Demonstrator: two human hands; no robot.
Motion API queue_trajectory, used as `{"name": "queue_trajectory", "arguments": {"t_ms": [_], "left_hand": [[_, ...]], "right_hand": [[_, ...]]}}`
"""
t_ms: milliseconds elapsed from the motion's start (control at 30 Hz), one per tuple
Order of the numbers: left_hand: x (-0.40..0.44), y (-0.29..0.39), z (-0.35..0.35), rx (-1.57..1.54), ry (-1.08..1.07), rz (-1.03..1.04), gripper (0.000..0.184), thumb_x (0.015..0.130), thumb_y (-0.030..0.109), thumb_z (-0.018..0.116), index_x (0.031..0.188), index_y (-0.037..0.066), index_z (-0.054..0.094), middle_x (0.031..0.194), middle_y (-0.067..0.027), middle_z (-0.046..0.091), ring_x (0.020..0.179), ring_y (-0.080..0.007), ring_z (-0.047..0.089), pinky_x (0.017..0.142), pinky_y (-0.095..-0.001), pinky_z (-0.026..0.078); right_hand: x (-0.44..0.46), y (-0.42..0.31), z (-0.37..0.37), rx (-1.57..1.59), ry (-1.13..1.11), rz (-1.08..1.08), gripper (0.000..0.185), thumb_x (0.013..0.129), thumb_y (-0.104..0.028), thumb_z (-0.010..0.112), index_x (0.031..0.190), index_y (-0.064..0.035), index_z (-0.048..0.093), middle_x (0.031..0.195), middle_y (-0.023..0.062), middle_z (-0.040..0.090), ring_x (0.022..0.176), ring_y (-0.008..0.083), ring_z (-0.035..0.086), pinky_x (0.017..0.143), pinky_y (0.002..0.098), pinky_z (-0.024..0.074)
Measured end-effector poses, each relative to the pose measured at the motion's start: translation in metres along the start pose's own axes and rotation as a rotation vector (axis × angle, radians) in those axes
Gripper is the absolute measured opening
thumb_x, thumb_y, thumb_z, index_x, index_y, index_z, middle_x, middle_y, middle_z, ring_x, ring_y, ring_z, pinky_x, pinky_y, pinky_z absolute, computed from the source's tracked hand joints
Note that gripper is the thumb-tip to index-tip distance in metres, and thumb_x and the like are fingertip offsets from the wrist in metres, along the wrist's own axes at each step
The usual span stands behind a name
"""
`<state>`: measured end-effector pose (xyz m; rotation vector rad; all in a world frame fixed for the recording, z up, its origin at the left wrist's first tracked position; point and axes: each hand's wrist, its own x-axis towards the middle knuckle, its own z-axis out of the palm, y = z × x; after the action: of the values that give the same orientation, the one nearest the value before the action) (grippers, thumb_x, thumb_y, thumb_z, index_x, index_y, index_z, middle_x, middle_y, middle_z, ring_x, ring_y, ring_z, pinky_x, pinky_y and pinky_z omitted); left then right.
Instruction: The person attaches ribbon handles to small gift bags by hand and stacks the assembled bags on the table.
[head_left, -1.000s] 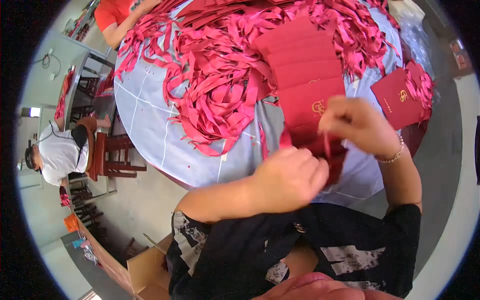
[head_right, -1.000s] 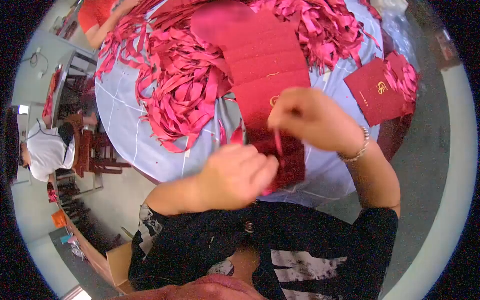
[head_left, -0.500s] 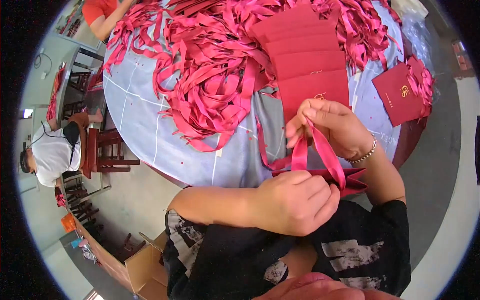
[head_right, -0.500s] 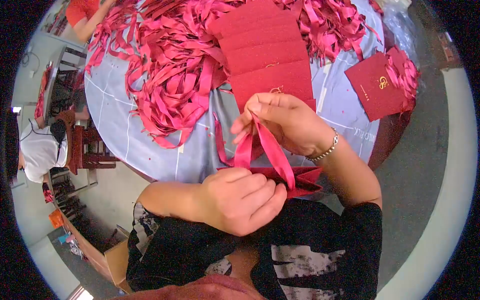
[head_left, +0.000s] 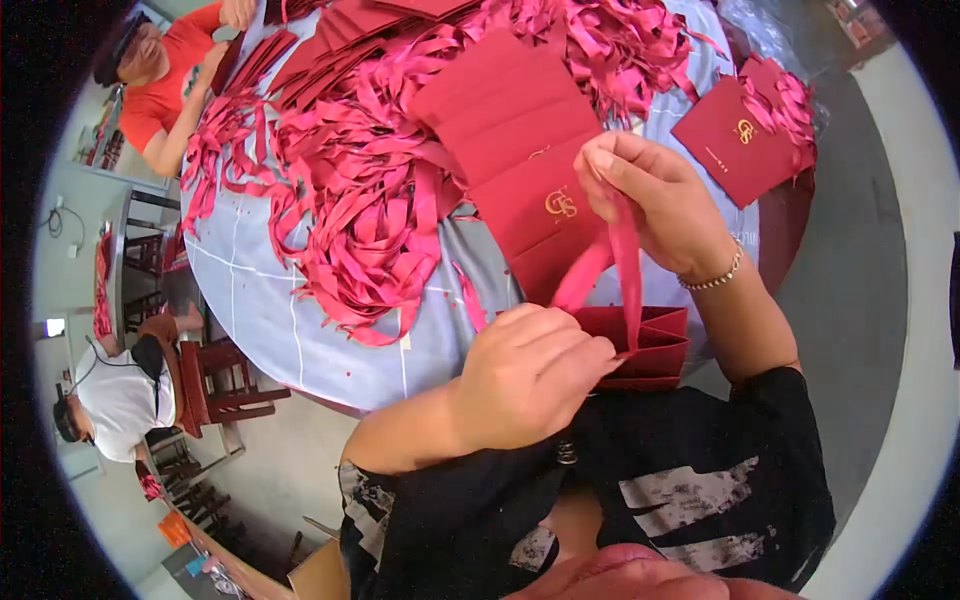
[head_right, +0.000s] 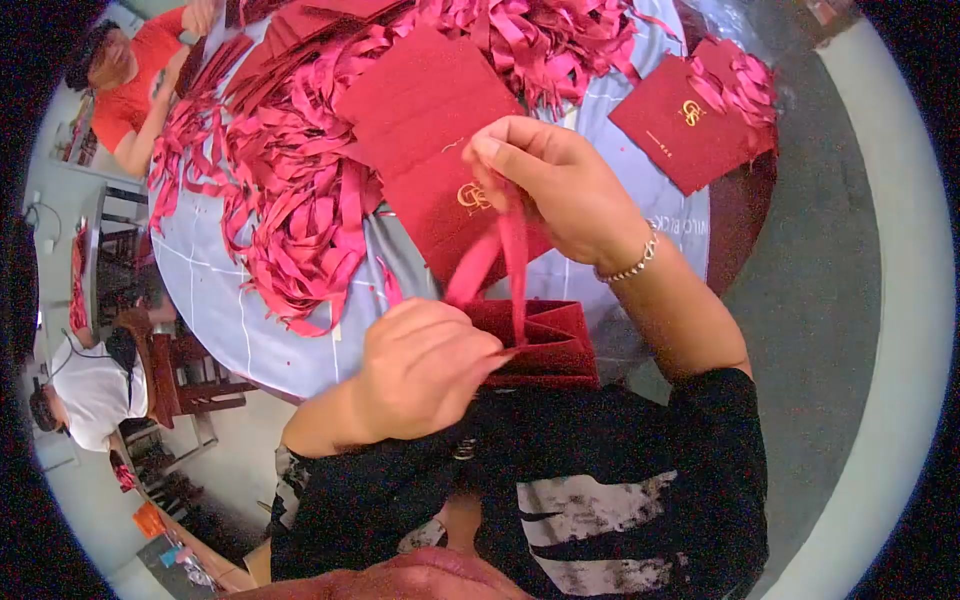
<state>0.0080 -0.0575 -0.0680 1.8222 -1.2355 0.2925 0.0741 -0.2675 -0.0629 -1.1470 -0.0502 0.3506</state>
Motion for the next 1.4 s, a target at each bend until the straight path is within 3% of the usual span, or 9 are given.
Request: {"name": "queue_trajectory", "arguments": {"t_ms": [200, 367, 467, 567, 633, 933, 1000, 1167, 1400], "left_hand": [[-0.010, -0.011, -0.017, -0.364, 0.431, -0.177, 0.019, 0.085, -0.002, 0.068, 0.102, 0.001, 0.060, 0.090, -0.0145, 0.065, 0.088, -0.0343, 0.062, 0.088, -0.0496, 0.047], [-0.005, -0.049, -0.017, -0.465, 0.304, -0.269, 0.028, 0.083, -0.011, 0.051, 0.106, 0.002, 0.060, 0.114, -0.0169, 0.064, 0.120, -0.0314, 0.054, 0.110, -0.0458, 0.032], [0.001, -0.055, -0.005, -0.764, 0.822, -0.503, 0.031, 0.083, -0.014, 0.050, 0.108, 0.000, 0.060, 0.129, -0.0199, 0.057, 0.124, -0.0289, 0.052, 0.109, -0.0376, 0.035], [-0.007, -0.038, -0.020, -0.234, 0.691, -0.180, 0.029, 0.086, -0.001, 0.063, 0.114, -0.004, 0.055, 0.131, -0.0233, 0.053, 0.121, -0.0315, 0.052, 0.107, -0.0430, 0.037], [0.017, 0.019, 0.000, -0.671, 0.932, 0.066, 0.041, 0.087, 0.011, 0.070, 0.116, -0.011, 0.052, 0.128, -0.0232, 0.053, 0.121, -0.0308, 0.052, 0.104, -0.0447, 0.040], [-0.051, 0.016, 0.012, -0.748, 0.020, 0.701, 0.023, 0.099, 0.032, 0.057, 0.121, 0.026, 0.059, 0.121, 0.0025, 0.064, 0.119, -0.0173, 0.057, 0.098, -0.0547, 0.048], [0.010, 0.040, -0.025, 0.010, -0.439, 0.281, 0.035, 0.090, 0.032, 0.066, 0.116, 0.008, 0.065, 0.129, -0.0101, 0.063, 0.116, -0.0281, 0.060, 0.109, -0.0511, 0.039], [-0.001, 0.011, 0.003, 0.235, 0.048, -0.139, 0.034, 0.077, 0.011, 0.078, 0.108, 0.003, 0.067, 0.118, -0.0155, 0.066, 0.100, -0.0330, 0.064, 0.095, -0.0419, 0.047], [-0.009, -0.013, 0.013, 0.465, 0.014, -0.455, 0.041, 0.075, 0.016, 0.082, 0.107, 0.001, 0.063, 0.100, -0.0147, 0.062, 0.094, -0.0333, 0.058, 0.082, -0.0407, 0.048]], "right_hand": [[-0.028, -0.005, -0.021, -0.153, 0.058, -0.064, 0.028, 0.102, -0.024, 0.057, 0.121, -0.0044, 0.061, 0.119, 0.0031, 0.065, 0.109, 0.0119, 0.063, 0.086, 0.0253, 0.0523], [-0.033, 0.012, -0.038, -0.150, 0.122, -0.105, 0.024, 0.102, -0.022, 0.057, 0.115, -0.0029, 0.064, 0.110, 0.0031, 0.068, 0.099, 0.0100, 0.064, 0.084, 0.0247, 0.0521], [-0.034, 0.013, -0.040, -0.174, 0.247, -0.189, 0.020, 0.100, -0.019, 0.060, 0.108, -0.0023, 0.067, 0.101, 0.0013, 0.069, 0.091, 0.0074, 0.063, 0.083, 0.0241, 0.0518], [-0.035, 0.014, -0.046, -0.136, 0.299, -0.269, 0.017, 0.098, -0.017, 0.063, 0.106, -0.0023, 0.067, 0.099, 0.0003, 0.068, 0.090, 0.0066, 0.062, 0.082, 0.0230, 0.0504], [-0.034, 0.021, -0.062, -0.320, 0.327, -0.258, 0.013, 0.099, -0.016, 0.062, 0.106, -0.0051, 0.065, 0.106, 0.0021, 0.067, 0.096, 0.0085, 0.062, 0.085, 0.0247, 0.0502], [0.019, 0.036, -0.115, -1.050, 0.551, -0.504, 0.021, 0.087, -0.013, 0.069, 0.104, -0.0032, 0.066, 0.102, 0.0177, 0.068, 0.094, 0.0309, 0.068, 0.079, 0.0404, 0.0554], [0.028, 0.029, -0.122, -1.221, 0.558, -0.439, 0.019, 0.087, -0.014, 0.067, 0.102, -0.0032, 0.066, 0.101, 0.0196, 0.068, 0.093, 0.0346, 0.067, 0.079, 0.0434, 0.0550], [0.060, 0.030, -0.135, -1.426, 0.532, -0.293, 0.019, 0.085, -0.021, 0.064, 0.088, -0.0027, 0.068, 0.084, 0.0222, 0.068, 0.081, 0.0413, 0.067, 0.075, 0.0507, 0.0531], [0.048, 0.029, -0.143, -1.260, 0.565, -0.397, 0.017, 0.080, -0.018, 0.068, 0.082, -0.0015, 0.066, 0.078, 0.0196, 0.068, 0.074, 0.0352, 0.067, 0.070, 0.0445, 0.0540]]}}
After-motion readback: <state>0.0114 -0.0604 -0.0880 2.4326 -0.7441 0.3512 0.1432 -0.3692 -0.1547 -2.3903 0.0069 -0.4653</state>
